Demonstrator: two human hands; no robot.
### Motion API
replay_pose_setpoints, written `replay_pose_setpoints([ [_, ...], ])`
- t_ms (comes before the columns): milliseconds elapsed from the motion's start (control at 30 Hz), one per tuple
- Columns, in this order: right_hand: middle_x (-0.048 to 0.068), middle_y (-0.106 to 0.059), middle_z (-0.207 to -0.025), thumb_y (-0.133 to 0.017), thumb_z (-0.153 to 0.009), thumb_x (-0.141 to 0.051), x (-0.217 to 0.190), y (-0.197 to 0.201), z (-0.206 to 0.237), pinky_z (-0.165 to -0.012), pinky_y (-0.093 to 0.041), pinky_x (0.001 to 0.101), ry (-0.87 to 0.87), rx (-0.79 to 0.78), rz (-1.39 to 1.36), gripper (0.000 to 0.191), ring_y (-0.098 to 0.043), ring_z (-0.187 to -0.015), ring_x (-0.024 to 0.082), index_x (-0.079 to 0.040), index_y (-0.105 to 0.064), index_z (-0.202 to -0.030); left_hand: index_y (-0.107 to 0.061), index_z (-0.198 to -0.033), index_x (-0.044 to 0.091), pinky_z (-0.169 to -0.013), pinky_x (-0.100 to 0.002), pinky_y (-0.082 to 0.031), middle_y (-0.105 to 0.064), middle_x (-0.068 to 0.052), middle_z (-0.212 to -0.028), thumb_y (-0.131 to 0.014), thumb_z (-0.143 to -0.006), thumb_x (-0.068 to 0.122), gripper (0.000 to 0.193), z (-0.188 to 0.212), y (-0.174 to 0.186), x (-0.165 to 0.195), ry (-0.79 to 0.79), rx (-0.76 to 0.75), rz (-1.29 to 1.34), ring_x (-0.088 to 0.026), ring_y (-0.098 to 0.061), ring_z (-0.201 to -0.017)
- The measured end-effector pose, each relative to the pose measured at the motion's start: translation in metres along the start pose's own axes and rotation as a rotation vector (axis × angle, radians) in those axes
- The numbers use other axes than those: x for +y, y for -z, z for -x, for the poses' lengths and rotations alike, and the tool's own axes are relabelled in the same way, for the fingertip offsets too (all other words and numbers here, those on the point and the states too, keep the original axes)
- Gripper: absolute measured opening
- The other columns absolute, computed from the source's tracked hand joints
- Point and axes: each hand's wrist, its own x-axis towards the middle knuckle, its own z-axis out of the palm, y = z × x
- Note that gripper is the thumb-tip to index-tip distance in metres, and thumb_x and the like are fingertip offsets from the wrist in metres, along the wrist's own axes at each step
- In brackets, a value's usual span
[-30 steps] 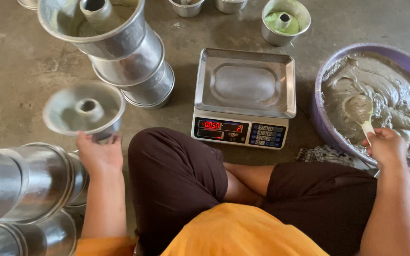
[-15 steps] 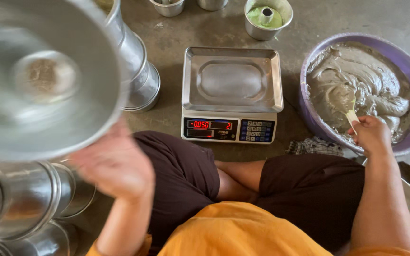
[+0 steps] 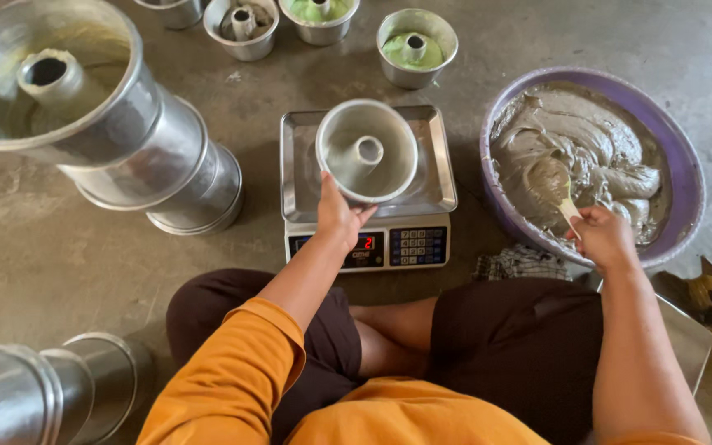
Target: The person scoops a gray paste from a purple bowl and fills small metal molds placed on a digital scale. They repeatedly transfer the paste into each mold, monitor the weight, and set filled molds aside.
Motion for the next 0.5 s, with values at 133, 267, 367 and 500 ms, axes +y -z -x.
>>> replay_pose_setpoints([
  [133,0.008,-0.068,-0.079,-0.063,-0.102,-0.013,0.006,-0.001,-0.012,-0.047,-0.039,0.0287,-0.015,-0.016,-0.012,0.021,-0.049,-0.053,0.010,0.001,-0.068,-0.116,-0.026,-0.154,-0.002,-0.106,-0.060,-0.047,-0.029,-0.023,-0.162,-0.035,-0.099,0.065,0.087,-0.042,0.028,-0.010,-0.016,-0.002,-0.009,-0.050,-0.053,-0.131],
  [267,0.008,-0.069,-0.080,-0.063,-0.103,-0.013,0.012,-0.003,-0.024,-0.049,-0.040,0.0291,0.032,-0.017,-0.042,0.022,-0.051,-0.055,0.011,0.003,-0.066,-0.117,-0.035,-0.146,0.003,-0.101,-0.055,-0.053,-0.028,-0.016,-0.159,-0.038,-0.100,0.062,0.075,-0.051,0.048,-0.012,-0.108,0.003,-0.073,-0.039,-0.057,-0.127],
  [367,0.007,-0.074,-0.089,-0.066,-0.103,-0.013,0.002,-0.001,-0.027,-0.066,-0.050,0.0322,0.162,0.106,0.153,0.024,-0.067,-0.075,0.016,-0.002,-0.069,-0.124,-0.050,-0.134,0.008,-0.087,-0.047,-0.054,-0.048,-0.016,-0.141,-0.047,-0.101,0.054,0.057,-0.032,0.050,-0.019,-0.169,0.011,-0.213,-0.031,-0.062,-0.110],
  [500,0.014,-0.071,-0.119,-0.069,-0.100,-0.017,-0.032,-0.001,-0.030,-0.086,-0.053,0.0458,0.279,0.203,0.760,0.038,-0.067,-0.104,0.035,-0.027,-0.069,-0.138,-0.064,-0.116,0.011,-0.079,-0.038,-0.057,-0.073,-0.013,-0.102,-0.050,-0.107,0.048,0.041,0.016,0.039,-0.040,-0.531,-0.221,-1.134,-0.026,-0.072,-0.082],
])
